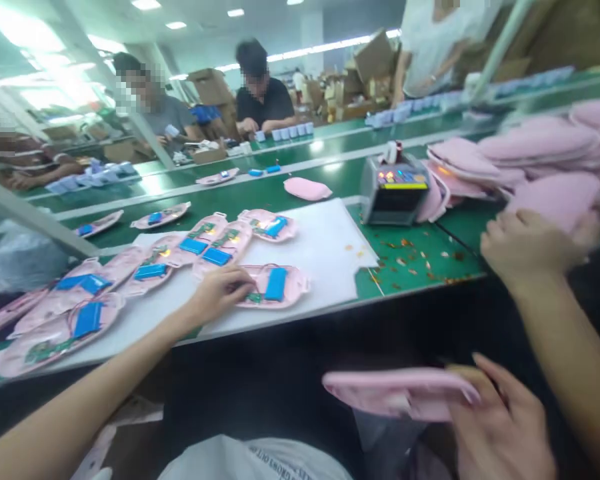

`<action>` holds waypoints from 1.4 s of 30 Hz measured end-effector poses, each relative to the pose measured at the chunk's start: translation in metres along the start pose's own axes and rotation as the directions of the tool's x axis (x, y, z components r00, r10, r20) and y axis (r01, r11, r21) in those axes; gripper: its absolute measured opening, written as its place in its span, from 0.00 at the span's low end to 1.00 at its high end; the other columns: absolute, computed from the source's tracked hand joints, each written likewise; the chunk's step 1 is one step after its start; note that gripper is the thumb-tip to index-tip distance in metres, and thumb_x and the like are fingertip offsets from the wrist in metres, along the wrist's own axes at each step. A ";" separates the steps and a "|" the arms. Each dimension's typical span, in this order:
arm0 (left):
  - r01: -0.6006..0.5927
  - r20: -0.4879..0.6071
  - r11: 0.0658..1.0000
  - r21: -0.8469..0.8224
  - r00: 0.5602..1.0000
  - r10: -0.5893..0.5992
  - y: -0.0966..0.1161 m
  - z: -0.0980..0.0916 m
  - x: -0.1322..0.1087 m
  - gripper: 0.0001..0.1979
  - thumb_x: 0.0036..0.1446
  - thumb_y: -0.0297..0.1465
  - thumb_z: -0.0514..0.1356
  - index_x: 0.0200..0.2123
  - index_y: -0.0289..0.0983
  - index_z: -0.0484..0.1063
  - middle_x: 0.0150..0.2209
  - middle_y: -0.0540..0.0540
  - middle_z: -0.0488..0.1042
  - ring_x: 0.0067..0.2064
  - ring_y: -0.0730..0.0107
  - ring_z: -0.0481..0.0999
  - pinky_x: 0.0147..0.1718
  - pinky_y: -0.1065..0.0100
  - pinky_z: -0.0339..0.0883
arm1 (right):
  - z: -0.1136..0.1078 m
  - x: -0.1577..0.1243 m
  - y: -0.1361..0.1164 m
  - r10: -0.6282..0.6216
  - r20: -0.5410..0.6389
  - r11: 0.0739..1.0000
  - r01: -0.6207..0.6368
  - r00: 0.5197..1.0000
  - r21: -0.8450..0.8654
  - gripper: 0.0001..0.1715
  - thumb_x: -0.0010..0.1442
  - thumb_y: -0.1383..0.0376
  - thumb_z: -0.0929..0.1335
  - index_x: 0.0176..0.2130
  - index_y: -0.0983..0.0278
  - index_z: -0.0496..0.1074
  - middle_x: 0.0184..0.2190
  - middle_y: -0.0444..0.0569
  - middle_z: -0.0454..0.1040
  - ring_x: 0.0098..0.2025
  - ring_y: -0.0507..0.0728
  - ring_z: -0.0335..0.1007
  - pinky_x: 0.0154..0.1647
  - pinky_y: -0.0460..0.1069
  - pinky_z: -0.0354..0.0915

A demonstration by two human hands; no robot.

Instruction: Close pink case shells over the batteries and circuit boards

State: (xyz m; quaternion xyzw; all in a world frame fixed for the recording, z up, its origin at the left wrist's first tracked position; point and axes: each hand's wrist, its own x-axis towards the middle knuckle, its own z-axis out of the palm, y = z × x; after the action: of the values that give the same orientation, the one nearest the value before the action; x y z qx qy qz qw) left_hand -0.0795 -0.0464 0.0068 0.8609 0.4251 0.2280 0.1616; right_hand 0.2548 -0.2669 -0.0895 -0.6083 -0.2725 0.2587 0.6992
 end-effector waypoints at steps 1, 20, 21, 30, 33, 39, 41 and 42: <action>0.003 -0.038 0.999 -0.034 0.999 -0.004 -0.005 0.002 -0.002 0.13 0.60 0.37 0.57 0.32 0.36 0.77 0.32 0.47 0.79 0.32 0.68 0.75 0.34 0.69 0.67 | 0.041 0.021 -0.023 -0.081 0.114 0.996 0.076 0.990 0.047 0.35 0.53 0.57 0.76 0.57 0.59 0.66 0.38 0.49 0.76 0.39 0.56 0.74 0.37 0.48 0.71; -0.144 -0.544 0.940 -0.310 0.837 -0.052 -0.020 0.010 -0.030 0.06 0.64 0.24 0.58 0.39 0.33 0.76 0.31 0.47 0.77 0.30 0.73 0.74 0.30 0.73 0.68 | 0.272 0.089 -0.085 -0.080 0.906 0.509 0.798 0.416 -0.322 0.15 0.67 0.59 0.60 0.38 0.62 0.71 0.29 0.44 0.74 0.29 0.53 0.69 0.32 0.47 0.62; -0.181 -0.560 0.955 -0.237 0.828 0.018 -0.019 0.008 -0.032 0.06 0.65 0.24 0.58 0.40 0.33 0.76 0.31 0.47 0.77 0.31 0.72 0.74 0.31 0.72 0.68 | 0.271 0.087 -0.089 -0.228 0.889 0.403 0.870 0.396 -0.284 0.15 0.69 0.60 0.59 0.40 0.63 0.71 0.27 0.44 0.74 0.27 0.52 0.67 0.30 0.46 0.60; -0.126 -0.732 0.990 0.056 0.670 0.127 -0.003 0.008 -0.022 0.07 0.64 0.23 0.57 0.39 0.35 0.75 0.50 0.38 0.71 0.52 0.60 0.74 0.49 0.58 0.74 | 0.297 0.050 -0.115 -0.494 0.805 -0.435 0.895 -0.327 0.097 0.09 0.65 0.72 0.64 0.39 0.65 0.74 0.22 0.42 0.72 0.24 0.50 0.63 0.27 0.48 0.52; -0.231 -0.704 0.958 -0.170 0.709 0.046 -0.008 0.018 -0.016 0.07 0.66 0.23 0.55 0.43 0.36 0.73 0.52 0.40 0.71 0.50 0.64 0.77 0.47 0.64 0.76 | 0.300 0.045 -0.114 -0.580 0.793 -0.271 0.962 -0.189 0.031 0.08 0.66 0.71 0.65 0.38 0.65 0.75 0.25 0.42 0.76 0.24 0.49 0.67 0.27 0.46 0.54; -0.133 -0.334 0.514 -0.847 0.886 -0.322 -0.020 0.011 -0.015 0.20 0.59 0.26 0.63 0.53 0.38 0.63 0.43 0.44 0.77 0.40 0.66 0.81 0.34 0.69 0.76 | 0.302 0.048 -0.110 -0.536 0.843 -0.047 0.995 0.051 -0.090 0.13 0.68 0.66 0.63 0.38 0.63 0.76 0.28 0.43 0.79 0.27 0.50 0.72 0.27 0.46 0.56; -0.010 -0.171 0.389 -0.921 0.908 -0.381 -0.021 0.007 -0.015 0.15 0.58 0.26 0.64 0.48 0.36 0.67 0.37 0.46 0.78 0.36 0.66 0.81 0.33 0.69 0.76 | 0.305 0.050 -0.107 -0.456 0.881 0.023 0.991 0.127 -0.130 0.14 0.68 0.62 0.62 0.39 0.62 0.76 0.28 0.44 0.78 0.28 0.52 0.72 0.28 0.46 0.56; 0.016 -0.138 0.358 -0.934 0.905 -0.402 -0.021 0.005 -0.014 0.14 0.57 0.26 0.64 0.46 0.35 0.69 0.35 0.46 0.78 0.35 0.66 0.81 0.33 0.68 0.76 | 0.307 0.051 -0.105 -0.405 0.902 0.053 0.988 0.151 -0.142 0.14 0.67 0.60 0.63 0.39 0.62 0.76 0.28 0.45 0.78 0.29 0.53 0.72 0.28 0.47 0.56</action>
State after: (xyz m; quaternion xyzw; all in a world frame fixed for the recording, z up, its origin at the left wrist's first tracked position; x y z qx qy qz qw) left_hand -0.0983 -0.0460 -0.0113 0.5089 0.3567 0.5476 0.5603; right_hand 0.0813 -0.0267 0.0524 -0.4362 -0.8598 -0.1189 0.2375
